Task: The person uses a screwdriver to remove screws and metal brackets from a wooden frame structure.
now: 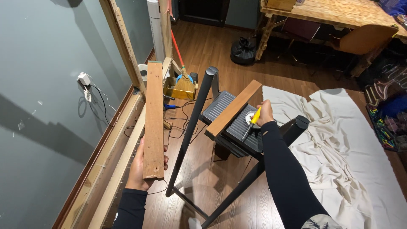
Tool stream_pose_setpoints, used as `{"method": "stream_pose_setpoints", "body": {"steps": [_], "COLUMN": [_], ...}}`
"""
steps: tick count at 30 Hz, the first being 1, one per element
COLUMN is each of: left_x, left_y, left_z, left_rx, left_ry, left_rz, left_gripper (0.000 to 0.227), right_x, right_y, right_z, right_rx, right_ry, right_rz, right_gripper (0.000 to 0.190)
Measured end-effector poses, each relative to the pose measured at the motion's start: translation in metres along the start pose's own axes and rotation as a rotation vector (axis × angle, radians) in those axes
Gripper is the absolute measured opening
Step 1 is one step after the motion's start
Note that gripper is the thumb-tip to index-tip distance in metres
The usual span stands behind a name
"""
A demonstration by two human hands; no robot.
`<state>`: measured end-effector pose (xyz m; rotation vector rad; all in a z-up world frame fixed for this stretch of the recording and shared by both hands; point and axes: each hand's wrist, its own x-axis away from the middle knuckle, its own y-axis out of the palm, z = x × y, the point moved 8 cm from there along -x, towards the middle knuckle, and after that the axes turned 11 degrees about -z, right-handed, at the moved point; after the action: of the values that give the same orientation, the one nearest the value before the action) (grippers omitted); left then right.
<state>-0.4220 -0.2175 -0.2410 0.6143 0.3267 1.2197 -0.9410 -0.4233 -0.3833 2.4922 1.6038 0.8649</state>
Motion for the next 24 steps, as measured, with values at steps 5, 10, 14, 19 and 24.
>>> {"method": "stream_pose_setpoints", "body": {"steps": [5, 10, 14, 19, 24], "left_x": [-0.009, -0.016, -0.023, -0.032, -0.041], "left_y": [-0.005, -0.01, -0.012, -0.009, -0.004], "left_z": [0.002, 0.004, 0.003, 0.002, -0.001], "left_rx": [-0.009, -0.011, -0.004, 0.008, -0.004], "left_ry": [0.001, 0.002, 0.011, 0.013, 0.032], "left_rz": [0.012, 0.028, 0.016, 0.029, 0.007], "left_gripper": [0.062, 0.06, 0.062, 0.061, 0.061], "right_x": [-0.064, -0.051, -0.016, -0.003, -0.006], "right_y": [0.004, 0.015, 0.029, 0.03, 0.025], "right_z": [0.0, -0.019, -0.045, -0.047, -0.04], "right_rx": [0.22, 0.766, 1.207, 1.368, 1.491], "right_ry": [-0.161, -0.29, -0.288, -0.176, -0.162], "right_rz": [-0.046, 0.126, 0.253, 0.264, 0.192], "right_gripper": [0.03, 0.036, 0.038, 0.04, 0.047]}}
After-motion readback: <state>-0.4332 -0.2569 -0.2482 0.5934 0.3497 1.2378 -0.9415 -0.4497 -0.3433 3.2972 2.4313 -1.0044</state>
